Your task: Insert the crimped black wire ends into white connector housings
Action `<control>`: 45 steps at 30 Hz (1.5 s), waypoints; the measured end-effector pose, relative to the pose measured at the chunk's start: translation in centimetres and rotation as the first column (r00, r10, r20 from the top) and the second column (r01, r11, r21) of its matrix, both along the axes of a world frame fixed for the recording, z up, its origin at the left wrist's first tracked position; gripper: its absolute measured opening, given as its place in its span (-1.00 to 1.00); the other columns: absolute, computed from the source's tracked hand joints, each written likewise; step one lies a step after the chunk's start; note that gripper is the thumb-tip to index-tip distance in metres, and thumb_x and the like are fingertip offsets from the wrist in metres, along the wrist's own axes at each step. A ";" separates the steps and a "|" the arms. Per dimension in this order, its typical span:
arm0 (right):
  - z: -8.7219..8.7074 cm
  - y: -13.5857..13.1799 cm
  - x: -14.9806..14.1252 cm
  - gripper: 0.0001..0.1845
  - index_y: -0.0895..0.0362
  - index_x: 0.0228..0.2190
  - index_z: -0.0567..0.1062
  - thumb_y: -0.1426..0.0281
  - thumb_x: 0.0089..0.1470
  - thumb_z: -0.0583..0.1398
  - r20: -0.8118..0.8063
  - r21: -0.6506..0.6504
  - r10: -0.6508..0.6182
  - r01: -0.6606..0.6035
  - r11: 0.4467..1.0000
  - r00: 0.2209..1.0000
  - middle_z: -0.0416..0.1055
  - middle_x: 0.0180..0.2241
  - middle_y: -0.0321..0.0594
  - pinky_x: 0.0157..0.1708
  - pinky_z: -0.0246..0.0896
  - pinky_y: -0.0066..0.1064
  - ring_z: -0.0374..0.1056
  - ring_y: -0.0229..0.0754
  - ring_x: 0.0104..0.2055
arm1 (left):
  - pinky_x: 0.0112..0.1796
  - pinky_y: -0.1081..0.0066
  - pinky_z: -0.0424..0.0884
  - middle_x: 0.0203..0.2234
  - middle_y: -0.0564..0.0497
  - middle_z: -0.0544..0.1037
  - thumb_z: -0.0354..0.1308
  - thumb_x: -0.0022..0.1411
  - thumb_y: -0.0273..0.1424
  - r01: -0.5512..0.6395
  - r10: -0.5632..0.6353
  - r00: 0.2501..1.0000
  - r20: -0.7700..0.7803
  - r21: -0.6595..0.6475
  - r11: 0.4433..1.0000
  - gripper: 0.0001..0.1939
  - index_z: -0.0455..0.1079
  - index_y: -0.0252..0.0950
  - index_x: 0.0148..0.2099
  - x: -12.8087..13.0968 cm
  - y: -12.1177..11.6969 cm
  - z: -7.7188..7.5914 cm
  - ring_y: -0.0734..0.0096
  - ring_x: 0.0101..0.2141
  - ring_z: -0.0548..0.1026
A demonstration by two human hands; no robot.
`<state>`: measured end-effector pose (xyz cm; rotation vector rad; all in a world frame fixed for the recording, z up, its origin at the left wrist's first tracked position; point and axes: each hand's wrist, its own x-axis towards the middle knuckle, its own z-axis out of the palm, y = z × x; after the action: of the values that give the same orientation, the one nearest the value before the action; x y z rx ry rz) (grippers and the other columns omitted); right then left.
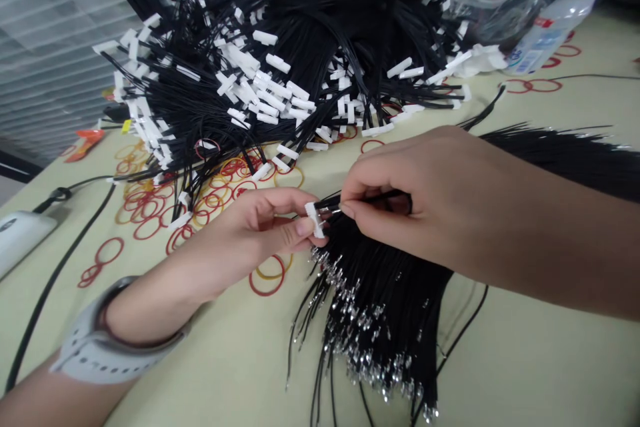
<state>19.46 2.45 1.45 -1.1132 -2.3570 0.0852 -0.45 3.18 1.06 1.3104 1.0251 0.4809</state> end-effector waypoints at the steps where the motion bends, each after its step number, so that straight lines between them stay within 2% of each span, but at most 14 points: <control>1: 0.0 0.0 0.0 -0.80 0.12 -0.63 0.41 0.50 -0.04 0.10 0.010 -0.002 0.007 -0.007 1.000 1.000 0.20 -0.68 -0.33 -0.58 -0.26 -0.36 -0.04 -0.34 -0.65 | -0.36 0.68 0.35 -0.47 0.09 0.50 0.10 0.17 -0.54 -0.001 0.001 1.000 -0.002 0.007 1.000 -0.90 0.44 -0.37 -0.29 0.1 0.0 0.1 0.65 -0.43 0.44; 6: 0.3 -0.1 0.1 -0.81 0.09 -0.66 0.34 0.50 -0.09 0.17 0.061 -0.024 0.041 -0.040 0.999 0.997 0.26 -0.66 -0.33 -0.56 -0.19 -0.36 0.04 -0.33 -0.61 | -0.44 0.68 0.34 -0.53 0.07 0.48 0.10 0.15 -0.57 0.029 -0.027 0.999 -0.033 0.054 0.998 -0.87 0.47 -0.36 -0.35 0.3 0.1 0.4 0.61 -0.48 0.42; 10: 0.4 -0.2 0.1 -0.81 0.09 -0.66 0.33 0.49 -0.09 0.18 0.086 -0.002 0.071 -0.071 0.998 0.994 0.25 -0.65 -0.34 -0.56 -0.14 -0.37 0.07 -0.33 -0.59 | -0.38 0.66 0.38 -0.50 0.06 0.50 0.10 0.15 -0.55 0.022 -0.020 0.999 -0.031 0.062 0.998 -0.87 0.48 -0.32 -0.35 0.1 0.1 0.0 0.57 -0.44 0.45; 13: 0.4 -0.3 0.0 -0.83 0.08 -0.63 0.38 0.46 -0.04 0.15 0.051 0.023 0.015 -0.017 1.000 0.999 0.22 -0.66 -0.34 -0.57 -0.17 -0.35 0.02 -0.34 -0.62 | -0.34 0.66 0.38 -0.47 0.08 0.52 0.13 0.15 -0.51 0.006 -0.005 1.000 -0.021 0.049 0.999 -0.89 0.48 -0.27 -0.33 -0.1 0.2 -0.3 0.58 -0.39 0.47; 18: 0.3 -0.3 -0.1 -0.80 0.11 -0.66 0.36 0.47 -0.06 0.09 0.017 -0.025 -0.082 0.083 0.996 0.996 0.13 -0.73 -0.35 -0.61 -0.20 -0.36 -0.07 -0.36 -0.69 | -0.36 0.68 0.39 -0.48 0.08 0.52 0.14 0.14 -0.51 -0.008 0.010 1.000 -0.029 0.056 0.998 -0.90 0.49 -0.28 -0.32 0.1 0.1 -0.2 0.59 -0.42 0.47; 24: 1.0 -0.6 -0.1 -0.82 0.12 -0.67 0.35 0.46 -0.10 0.08 0.069 -0.139 -0.116 0.125 0.982 0.991 0.11 -0.76 -0.41 -0.68 -0.32 -0.38 -0.08 -0.41 -0.72 | -0.37 0.69 0.39 -0.50 0.08 0.53 0.13 0.13 -0.55 -0.016 0.021 0.999 -0.048 0.104 0.994 -0.87 0.50 -0.30 -0.31 0.5 -0.2 0.1 0.60 -0.44 0.46; 27: 1.2 -0.6 -0.1 -0.82 0.11 -0.67 0.36 0.44 -0.10 0.10 0.080 -0.208 -0.111 0.125 0.970 0.991 0.11 -0.76 -0.44 -0.69 -0.31 -0.39 -0.07 -0.42 -0.71 | -0.37 0.69 0.40 -0.51 0.08 0.53 0.13 0.13 -0.56 -0.028 0.034 0.998 -0.049 0.119 0.992 -0.87 0.49 -0.31 -0.33 0.7 -0.3 0.1 0.61 -0.44 0.47; 34: 0.2 -0.3 -0.4 -0.78 0.13 -0.66 0.36 0.45 -0.03 0.07 -0.021 -0.135 -0.130 0.126 0.983 0.991 0.10 -0.73 -0.41 -0.59 -0.23 -0.41 -0.12 -0.39 -0.68 | -0.38 0.70 0.38 -0.49 0.09 0.51 0.12 0.14 -0.56 -0.093 0.094 0.995 -0.018 0.075 0.993 -0.92 0.43 -0.38 -0.36 0.9 -0.3 -0.3 0.66 -0.44 0.47; 39: 0.2 -0.3 -0.6 -0.80 0.14 -0.62 0.44 0.45 -0.03 0.10 -0.065 -0.266 -0.127 0.105 0.958 0.990 0.13 -0.74 -0.41 -0.55 -0.16 -0.42 -0.09 -0.40 -0.67 | -0.34 0.64 0.39 -0.48 0.10 0.49 0.15 0.14 -0.51 -0.109 0.108 0.994 0.016 0.072 0.991 -0.97 0.42 -0.34 -0.35 0.6 -0.3 -0.6 0.61 -0.42 0.46; 43: 0.2 -0.4 -0.5 -0.80 0.13 -0.61 0.46 0.43 -0.03 0.11 -0.077 -0.358 -0.115 0.081 0.930 0.990 0.15 -0.75 -0.43 -0.62 -0.17 -0.45 -0.10 -0.43 -0.71 | -0.35 0.60 0.40 -0.49 0.13 0.48 0.17 0.13 -0.50 -0.165 0.162 0.985 0.053 0.061 0.984 -0.98 0.40 -0.30 -0.34 0.5 -0.4 -0.7 0.59 -0.42 0.47; 45: 0.2 -0.4 -0.5 -0.80 0.13 -0.60 0.47 0.44 -0.04 0.10 -0.090 -0.394 -0.107 0.063 0.917 0.990 0.14 -0.76 -0.44 -0.65 -0.17 -0.48 -0.10 -0.45 -0.71 | -0.36 0.61 0.38 -0.50 0.14 0.46 0.15 0.14 -0.52 -0.154 0.151 0.988 0.043 0.087 0.984 -0.97 0.39 -0.31 -0.35 0.6 -0.5 -0.6 0.61 -0.42 0.46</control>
<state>18.97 2.10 1.67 -1.3552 -2.2440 0.5943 0.17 2.68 0.51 1.3036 1.0889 0.6715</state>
